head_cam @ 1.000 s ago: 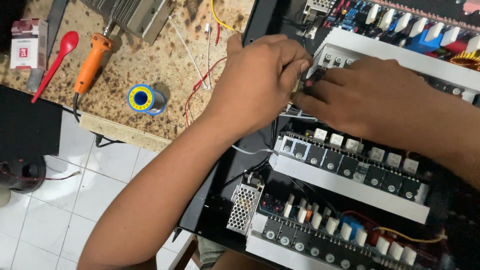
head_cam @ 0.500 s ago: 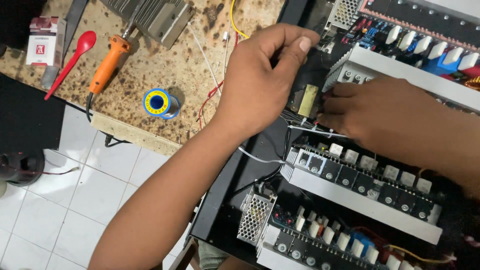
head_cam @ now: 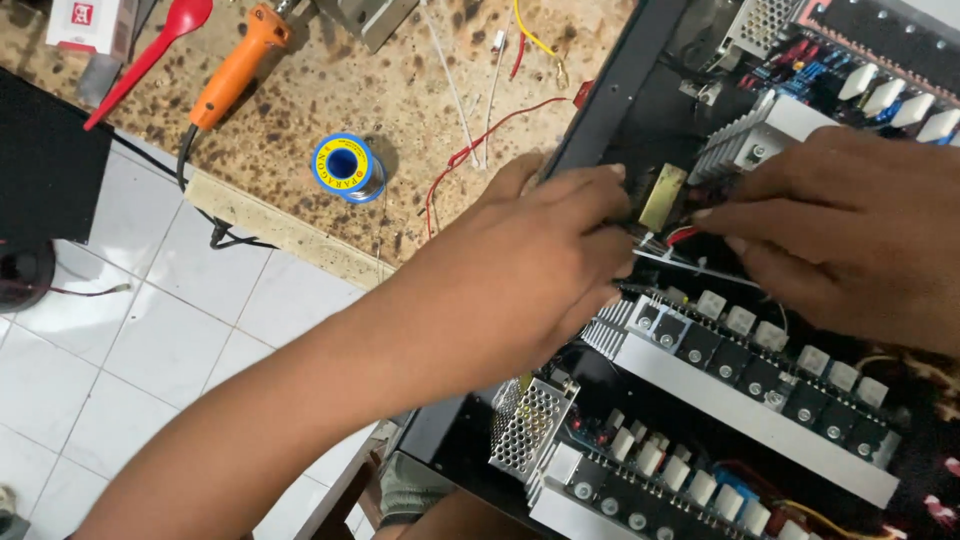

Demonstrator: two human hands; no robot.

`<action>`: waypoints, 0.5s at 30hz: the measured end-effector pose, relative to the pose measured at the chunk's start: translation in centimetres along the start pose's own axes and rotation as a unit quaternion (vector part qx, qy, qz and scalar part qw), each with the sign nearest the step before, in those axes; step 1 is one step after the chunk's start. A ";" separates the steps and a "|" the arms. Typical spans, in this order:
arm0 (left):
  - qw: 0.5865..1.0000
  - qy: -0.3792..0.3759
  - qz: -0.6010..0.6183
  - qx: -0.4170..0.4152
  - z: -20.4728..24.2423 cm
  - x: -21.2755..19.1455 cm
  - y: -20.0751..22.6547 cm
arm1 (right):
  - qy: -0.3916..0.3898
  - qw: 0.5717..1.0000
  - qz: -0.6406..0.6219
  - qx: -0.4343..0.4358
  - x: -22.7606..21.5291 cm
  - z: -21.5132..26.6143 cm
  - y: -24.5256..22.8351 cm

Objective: The person works on the internal wiring of an electronic device, connecting wires to circuit boards and securing them with zip ties. They use pliers to cut the zip ties and organize the cables within the chassis.

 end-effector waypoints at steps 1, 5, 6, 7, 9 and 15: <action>1.000 -0.001 0.001 -0.003 0.6 0.1 0.2 | -0.001 1.000 -0.003 -0.002 0.1 -0.1 0.2; 0.996 -0.043 -0.084 0.000 2.3 1.3 0.2 | 0.047 0.996 -0.010 -0.070 -1.1 -1.1 -1.0; 0.999 -0.024 0.009 -0.034 2.6 1.5 -0.1 | 0.048 0.995 0.022 -0.083 -1.5 -1.6 -1.6; 0.999 -0.022 0.013 -0.038 2.8 1.6 -0.2 | 0.044 0.995 0.020 -0.086 -0.8 -2.3 -2.2; 0.994 0.040 0.078 -0.062 3.4 1.3 -0.4 | 0.102 0.984 0.007 -0.147 0.2 -3.7 -3.9; 0.991 0.063 0.095 -0.070 3.9 1.2 -0.4 | -0.025 0.993 0.061 -0.098 2.5 -3.6 -4.5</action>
Point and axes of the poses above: each hand's wrist, its own z-axis away from the middle knuckle, its own x-axis out of the palm, y = z × x, the point moved 4 cm from there along -z, towards the middle knuckle, and after that the axes turned 7 degrees about y, right-handed, at the moved point
